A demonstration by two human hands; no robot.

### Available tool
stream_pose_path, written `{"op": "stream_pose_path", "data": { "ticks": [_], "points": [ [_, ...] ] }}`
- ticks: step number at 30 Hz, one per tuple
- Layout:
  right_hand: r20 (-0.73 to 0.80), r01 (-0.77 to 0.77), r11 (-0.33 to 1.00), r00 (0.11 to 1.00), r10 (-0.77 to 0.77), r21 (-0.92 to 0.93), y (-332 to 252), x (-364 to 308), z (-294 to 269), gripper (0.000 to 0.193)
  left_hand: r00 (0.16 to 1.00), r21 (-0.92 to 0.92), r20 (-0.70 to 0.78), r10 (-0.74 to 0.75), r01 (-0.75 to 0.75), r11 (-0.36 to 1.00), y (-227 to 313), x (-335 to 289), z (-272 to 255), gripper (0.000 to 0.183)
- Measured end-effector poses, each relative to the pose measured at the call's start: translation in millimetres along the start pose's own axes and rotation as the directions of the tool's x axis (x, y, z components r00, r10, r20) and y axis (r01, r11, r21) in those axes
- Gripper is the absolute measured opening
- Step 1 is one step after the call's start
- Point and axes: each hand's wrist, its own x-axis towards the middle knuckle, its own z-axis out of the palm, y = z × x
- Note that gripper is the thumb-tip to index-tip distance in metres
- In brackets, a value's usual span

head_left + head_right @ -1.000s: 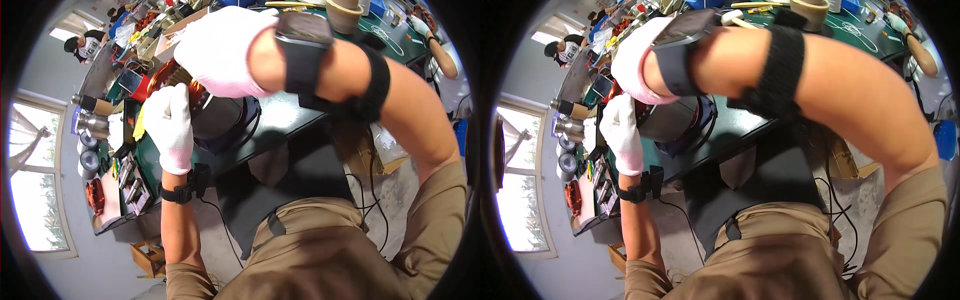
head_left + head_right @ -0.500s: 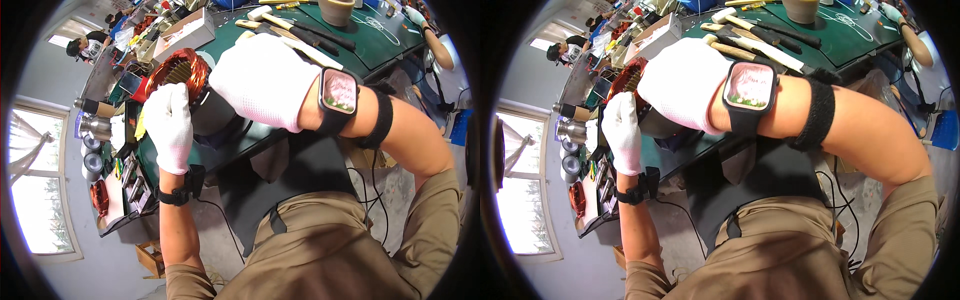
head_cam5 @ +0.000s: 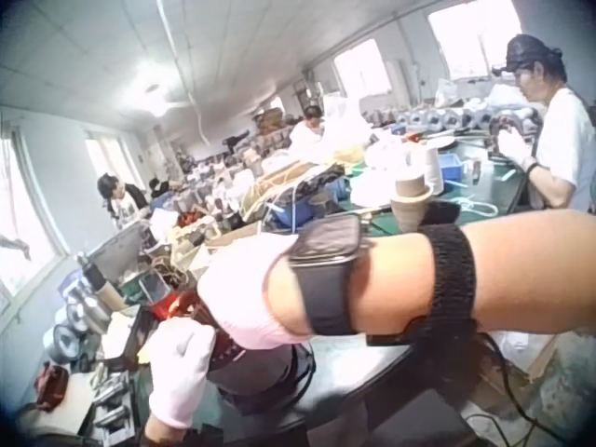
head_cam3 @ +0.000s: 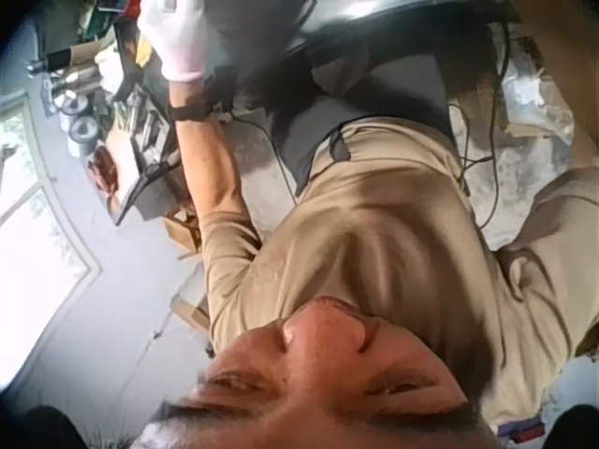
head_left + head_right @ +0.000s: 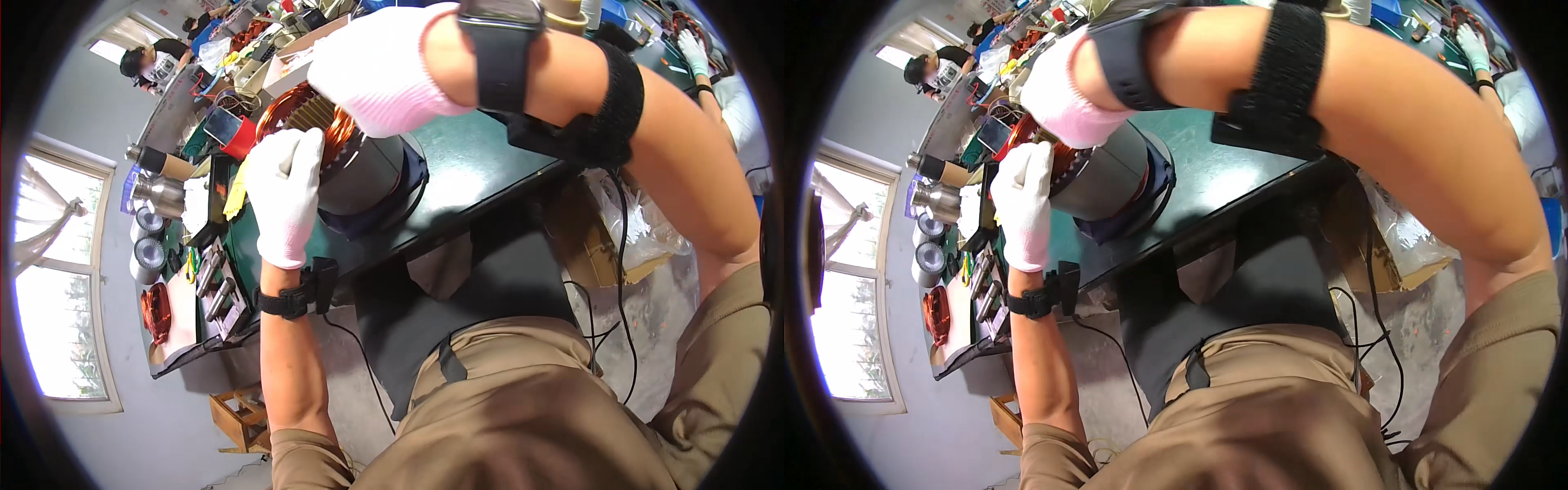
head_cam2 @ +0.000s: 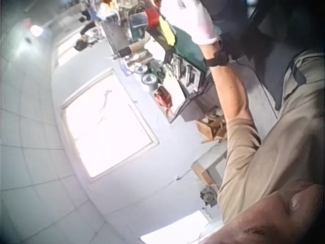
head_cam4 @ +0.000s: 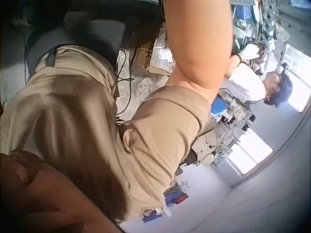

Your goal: Manually assemble and inspect the winding components of a motor stator using hand tools.

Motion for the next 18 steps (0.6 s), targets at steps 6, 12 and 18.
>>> {"op": "stream_pose_path", "data": {
  "ticks": [6, 12, 18],
  "points": [
    [-0.243, -0.388, 0.719, 0.758, 0.605, 0.577, -35, -85, 20, 0.022, 0.974, 0.131, 0.228, 0.013, -0.044, 0.99, 20, 9, -11, 0.025],
    [-0.289, -0.342, 0.728, 0.754, 0.59, 0.594, -55, -73, 33, 0.018, 0.964, 0.358, 0.186, 0.191, -0.247, 0.9, 18, -1, 3, 0.027],
    [-0.595, -0.224, 0.826, 0.6, 0.535, 0.517, -38, -43, 24, 0.016, 0.94, 0.319, 0.1, 0.325, -0.34, 0.885, 9, -1, 4, 0.022]
  ]
}}
